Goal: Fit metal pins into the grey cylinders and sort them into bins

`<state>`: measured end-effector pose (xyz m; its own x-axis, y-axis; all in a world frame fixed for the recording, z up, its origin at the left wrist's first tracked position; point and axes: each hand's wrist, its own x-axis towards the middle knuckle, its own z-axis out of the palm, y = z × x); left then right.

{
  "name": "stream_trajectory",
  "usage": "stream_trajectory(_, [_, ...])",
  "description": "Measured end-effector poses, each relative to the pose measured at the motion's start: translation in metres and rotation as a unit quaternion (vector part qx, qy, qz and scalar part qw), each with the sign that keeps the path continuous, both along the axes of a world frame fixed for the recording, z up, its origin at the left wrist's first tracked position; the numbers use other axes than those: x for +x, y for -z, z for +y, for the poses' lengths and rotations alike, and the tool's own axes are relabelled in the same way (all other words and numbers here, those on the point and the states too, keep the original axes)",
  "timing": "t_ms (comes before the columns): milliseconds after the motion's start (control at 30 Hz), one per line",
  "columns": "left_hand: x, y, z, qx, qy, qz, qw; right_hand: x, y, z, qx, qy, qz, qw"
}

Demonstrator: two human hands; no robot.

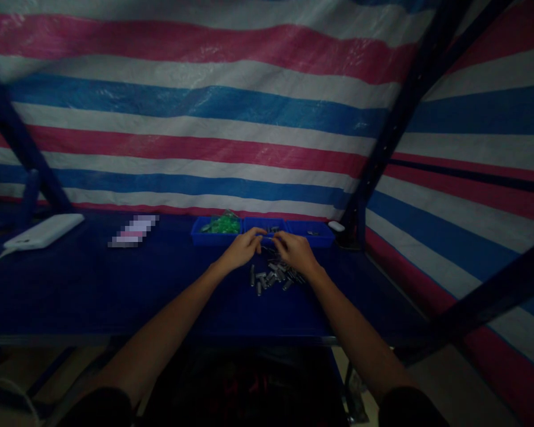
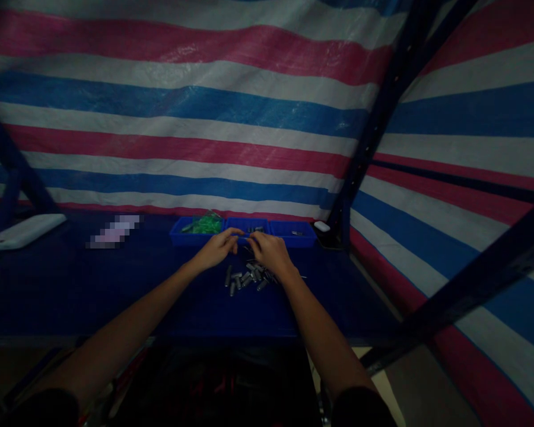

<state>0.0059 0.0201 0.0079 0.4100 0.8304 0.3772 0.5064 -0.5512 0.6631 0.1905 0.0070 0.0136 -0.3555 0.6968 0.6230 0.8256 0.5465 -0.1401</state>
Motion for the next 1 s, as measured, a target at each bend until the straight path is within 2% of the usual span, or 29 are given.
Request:
stream_trajectory(67, [-0.002,0.002,0.003,-0.004,-0.003,0.041,0.999,0.020,-0.004,0.007,0.034,0.100,0.045,0.993])
stream_trajectory(167, [0.001,0.007,0.010,0.016,-0.014,0.150,0.988,0.052,-0.005,0.017,0.050,0.284,0.117,0.950])
stream_trajectory(233, [0.008,0.010,0.014,0.038,-0.032,0.223,0.974,0.066,-0.004,0.020,0.026,0.340,0.127,0.931])
stream_trajectory(267, [0.012,0.011,0.015,0.048,-0.046,0.254,0.965,0.068,-0.002,0.020,0.015,0.348,0.128,0.929])
stream_trajectory(367, [0.020,0.012,0.017,0.067,-0.088,0.319,0.941,0.057,0.003,0.018,-0.004,0.303,0.120,0.945])
stream_trajectory(467, [0.018,0.012,0.012,0.064,-0.110,0.345,0.930,0.032,0.008,0.016,-0.034,0.194,0.088,0.977])
stream_trajectory(600, [0.006,0.013,0.003,0.061,-0.130,0.332,0.932,0.002,0.015,0.009,-0.069,0.077,0.032,0.994])
stream_trajectory(700, [0.000,0.012,0.002,0.068,-0.119,0.273,0.952,-0.010,0.017,0.003,-0.068,0.022,0.004,0.997])
stream_trajectory(833, [-0.001,0.011,0.008,0.085,-0.086,0.189,0.974,-0.013,0.016,-0.001,-0.051,-0.015,-0.018,0.998])
stream_trajectory(1000, [0.003,0.010,0.006,0.084,-0.073,0.183,0.977,-0.015,0.014,-0.003,-0.029,-0.009,-0.047,0.998])
